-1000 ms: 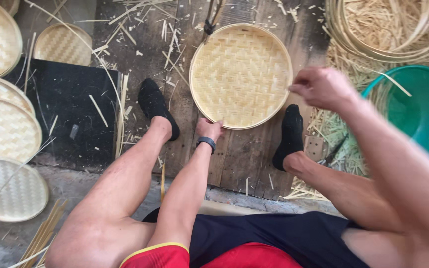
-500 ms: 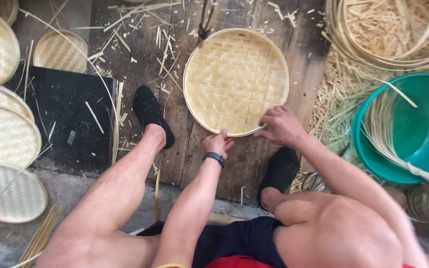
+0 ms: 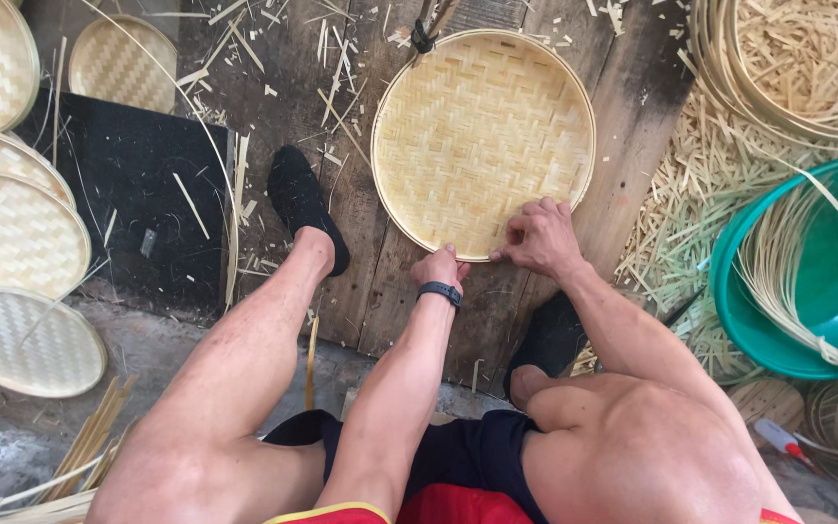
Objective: The person fits a circular bamboo rim onto a woven basket base, secures it by threading bamboo strips through the weave, and applies glue to the joints.
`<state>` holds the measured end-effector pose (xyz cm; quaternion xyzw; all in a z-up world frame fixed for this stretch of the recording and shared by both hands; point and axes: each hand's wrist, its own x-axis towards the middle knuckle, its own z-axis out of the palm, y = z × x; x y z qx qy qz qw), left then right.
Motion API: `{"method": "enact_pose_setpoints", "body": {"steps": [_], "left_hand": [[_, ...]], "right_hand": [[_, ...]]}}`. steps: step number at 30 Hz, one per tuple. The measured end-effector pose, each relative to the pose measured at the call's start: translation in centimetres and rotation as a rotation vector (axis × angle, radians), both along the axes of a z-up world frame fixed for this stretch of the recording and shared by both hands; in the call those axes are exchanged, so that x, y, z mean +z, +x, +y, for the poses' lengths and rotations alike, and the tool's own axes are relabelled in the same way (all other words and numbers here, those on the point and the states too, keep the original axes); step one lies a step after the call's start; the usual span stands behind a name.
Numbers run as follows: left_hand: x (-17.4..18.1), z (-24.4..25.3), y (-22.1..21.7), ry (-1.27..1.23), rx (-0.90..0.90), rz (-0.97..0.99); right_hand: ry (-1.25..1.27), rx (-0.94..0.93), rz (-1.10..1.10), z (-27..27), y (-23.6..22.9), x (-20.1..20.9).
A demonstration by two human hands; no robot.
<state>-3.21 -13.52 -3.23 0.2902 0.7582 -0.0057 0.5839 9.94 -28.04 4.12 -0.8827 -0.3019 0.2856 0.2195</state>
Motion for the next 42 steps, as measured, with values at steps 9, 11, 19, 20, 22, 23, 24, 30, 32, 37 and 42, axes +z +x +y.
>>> {"method": "enact_pose_setpoints", "body": {"steps": [9, 11, 19, 20, 22, 23, 24, 30, 32, 37, 42], "left_hand": [[0.9, 4.0, -2.2, 0.125, -0.232, -0.185], [1.5, 3.5, -2.0, 0.061, -0.287, -0.202], [10.2, 2.0, -2.3, 1.280, -1.389, -0.206], [11.5, 2.6, -1.7, 1.320, -1.455, -0.303], [13.9, 3.7, 0.0, 1.392, -1.587, -0.507], [15.1, 4.2, 0.8, 1.414, -1.555, -0.594], [16.1, 4.7, 1.9, 1.434, -1.522, -0.687], [22.7, 5.3, 7.7, 1.571, -1.360, -1.106], [24.4, 4.9, 8.8, 1.585, -1.367, -1.156], [24.1, 3.9, 8.1, 1.508, -1.394, -1.169], [18.5, 5.9, 5.5, 1.173, -1.825, -1.063]], "right_hand": [[0.235, 0.061, -0.025, -2.6, -2.7, 1.3], [0.092, 0.087, -0.104, -2.8, -2.2, 1.6], [0.198, 0.189, -0.169, -2.6, -1.8, 2.7], [0.235, 0.183, -0.219, -2.7, -1.7, 3.3], [0.366, 0.152, -0.288, -3.1, -0.8, 5.0], [0.430, 0.135, -0.322, -3.3, -0.2, 6.0], [0.501, 0.096, -0.348, -3.7, 0.4, 7.3], [0.763, -0.088, -0.500, -4.8, 4.0, 15.5], [0.772, -0.095, -0.569, -4.5, 3.8, 16.8], [0.730, -0.220, -0.501, -4.7, 1.6, 14.6], [0.671, -0.206, -0.340, -5.0, -2.1, 10.7]]}}
